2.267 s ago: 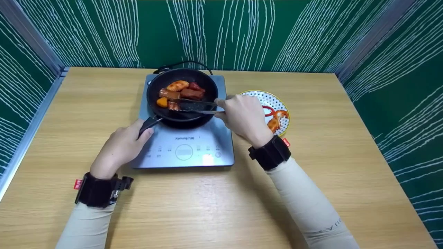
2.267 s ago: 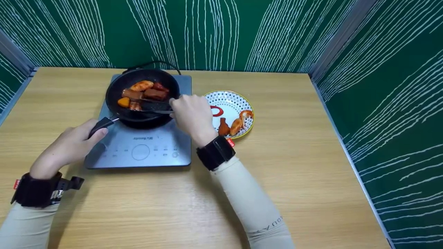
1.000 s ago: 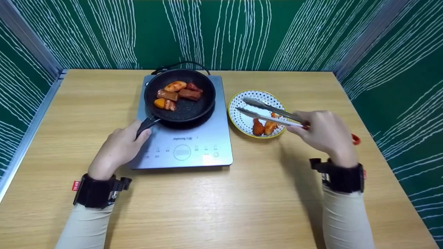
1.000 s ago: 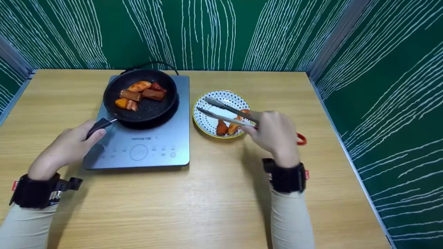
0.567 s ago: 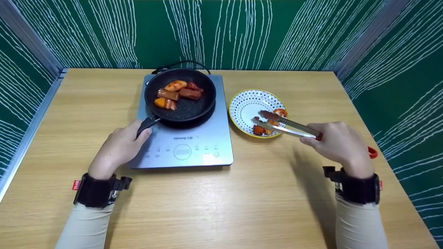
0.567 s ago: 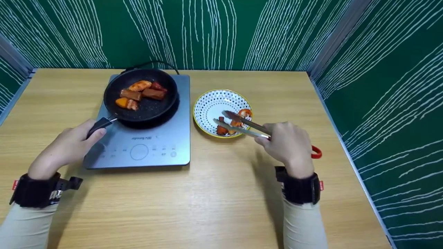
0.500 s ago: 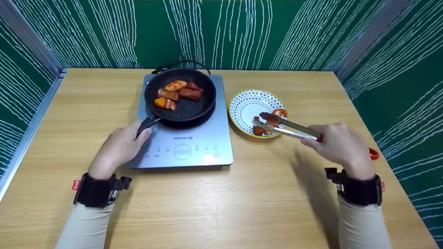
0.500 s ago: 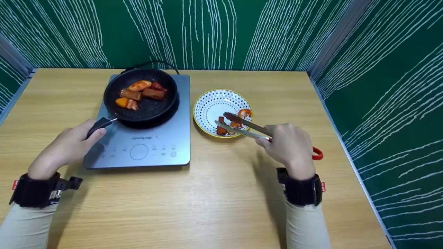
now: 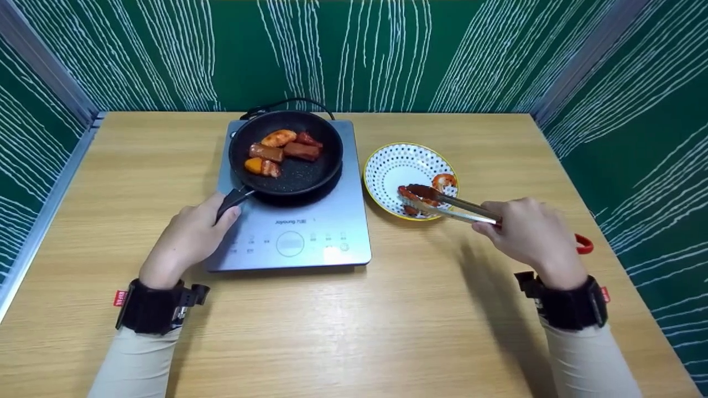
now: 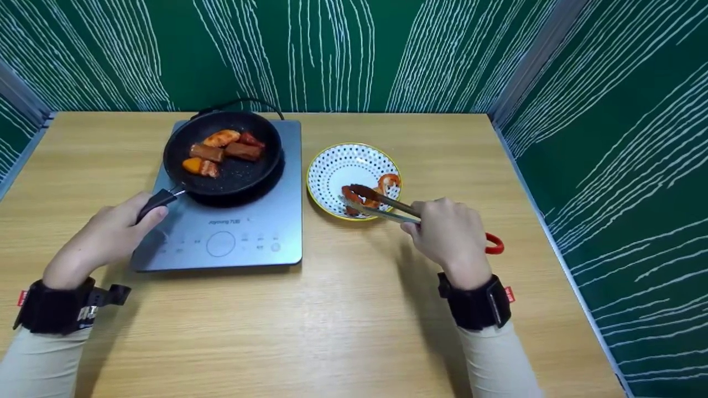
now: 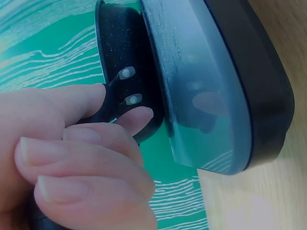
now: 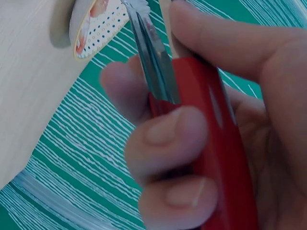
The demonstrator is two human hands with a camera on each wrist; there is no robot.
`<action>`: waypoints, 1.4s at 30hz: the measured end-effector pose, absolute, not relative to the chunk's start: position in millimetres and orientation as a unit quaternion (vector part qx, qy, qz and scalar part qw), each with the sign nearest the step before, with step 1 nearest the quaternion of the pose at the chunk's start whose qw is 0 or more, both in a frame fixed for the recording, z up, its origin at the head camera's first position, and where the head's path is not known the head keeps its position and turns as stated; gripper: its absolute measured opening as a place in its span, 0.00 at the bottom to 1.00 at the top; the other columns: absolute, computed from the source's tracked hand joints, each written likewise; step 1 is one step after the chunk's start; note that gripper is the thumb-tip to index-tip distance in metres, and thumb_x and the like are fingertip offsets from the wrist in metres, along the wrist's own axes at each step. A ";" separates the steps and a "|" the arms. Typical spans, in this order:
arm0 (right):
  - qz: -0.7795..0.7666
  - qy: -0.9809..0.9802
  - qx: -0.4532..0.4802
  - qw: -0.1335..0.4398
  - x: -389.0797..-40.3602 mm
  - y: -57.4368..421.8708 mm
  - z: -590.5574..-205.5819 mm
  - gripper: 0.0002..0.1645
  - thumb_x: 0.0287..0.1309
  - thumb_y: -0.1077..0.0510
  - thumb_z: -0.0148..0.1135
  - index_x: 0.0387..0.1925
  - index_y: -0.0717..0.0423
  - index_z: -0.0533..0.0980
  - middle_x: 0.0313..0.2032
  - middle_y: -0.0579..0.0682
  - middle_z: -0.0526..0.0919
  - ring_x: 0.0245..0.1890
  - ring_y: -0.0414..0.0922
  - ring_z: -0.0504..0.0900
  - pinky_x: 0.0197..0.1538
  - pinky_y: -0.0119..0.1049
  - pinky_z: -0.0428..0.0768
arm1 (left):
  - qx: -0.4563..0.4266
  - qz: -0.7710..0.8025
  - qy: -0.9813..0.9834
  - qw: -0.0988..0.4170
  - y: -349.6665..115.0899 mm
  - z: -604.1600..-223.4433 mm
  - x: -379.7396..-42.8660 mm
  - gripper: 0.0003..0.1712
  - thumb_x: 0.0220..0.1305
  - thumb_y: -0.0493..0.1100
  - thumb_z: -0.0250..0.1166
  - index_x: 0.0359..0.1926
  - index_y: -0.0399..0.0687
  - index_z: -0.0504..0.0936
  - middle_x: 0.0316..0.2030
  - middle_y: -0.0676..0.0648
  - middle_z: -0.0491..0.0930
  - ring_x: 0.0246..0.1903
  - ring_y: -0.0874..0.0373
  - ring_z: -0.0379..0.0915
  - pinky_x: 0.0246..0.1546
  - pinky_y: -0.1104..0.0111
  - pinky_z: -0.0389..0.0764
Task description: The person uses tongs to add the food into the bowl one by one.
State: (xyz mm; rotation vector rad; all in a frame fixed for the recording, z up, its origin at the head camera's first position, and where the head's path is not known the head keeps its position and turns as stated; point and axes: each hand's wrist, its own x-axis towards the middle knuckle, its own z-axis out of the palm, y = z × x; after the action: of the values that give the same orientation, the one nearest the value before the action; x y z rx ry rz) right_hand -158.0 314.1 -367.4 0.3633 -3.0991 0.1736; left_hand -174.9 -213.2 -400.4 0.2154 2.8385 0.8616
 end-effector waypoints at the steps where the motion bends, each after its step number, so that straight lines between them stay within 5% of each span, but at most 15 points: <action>1: 0.052 -0.991 0.120 0.015 -159.3 312.4 -368.8 0.18 0.68 0.46 0.74 0.47 0.55 0.87 0.20 0.46 0.75 0.23 0.48 0.71 0.28 0.41 0.65 | 0.072 0.289 0.951 0.084 -212.9 -400.4 -174.9 0.20 0.86 0.58 0.49 0.52 0.46 0.71 0.31 0.45 0.66 0.33 0.46 0.71 0.30 0.59 0.64; 18: 0.028 -0.984 0.149 0.097 -180.6 293.4 -393.5 0.20 0.65 0.47 0.76 0.49 0.56 0.87 0.17 0.47 0.65 0.18 0.48 0.65 0.23 0.39 0.59 | 0.070 0.286 0.952 0.083 -211.2 -400.7 -174.2 0.19 0.86 0.58 0.49 0.51 0.46 0.71 0.30 0.45 0.67 0.33 0.46 0.71 0.32 0.58 0.64; 27: 0.040 -0.983 0.139 0.111 -168.0 296.2 -390.4 0.15 0.64 0.47 0.77 0.41 0.53 0.85 0.20 0.48 0.71 0.18 0.48 0.68 0.22 0.39 0.60 | 0.069 0.286 0.952 0.081 -212.6 -397.9 -174.3 0.20 0.86 0.58 0.49 0.53 0.46 0.71 0.32 0.43 0.68 0.35 0.44 0.71 0.32 0.58 0.63; 42: 0.021 -0.987 0.122 0.106 -160.8 295.4 -394.4 0.18 0.63 0.45 0.77 0.42 0.56 0.86 0.20 0.50 0.74 0.17 0.49 0.69 0.21 0.39 0.62 | 0.067 0.284 0.953 0.080 -212.3 -399.2 -174.3 0.19 0.86 0.57 0.49 0.52 0.46 0.72 0.33 0.43 0.69 0.36 0.44 0.71 0.34 0.57 0.65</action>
State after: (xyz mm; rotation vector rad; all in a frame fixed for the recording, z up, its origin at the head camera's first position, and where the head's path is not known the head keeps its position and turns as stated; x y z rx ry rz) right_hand -160.8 295.4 -394.4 0.3603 -2.9070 0.0616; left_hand -174.3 -212.3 -399.2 0.2012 2.8505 0.8491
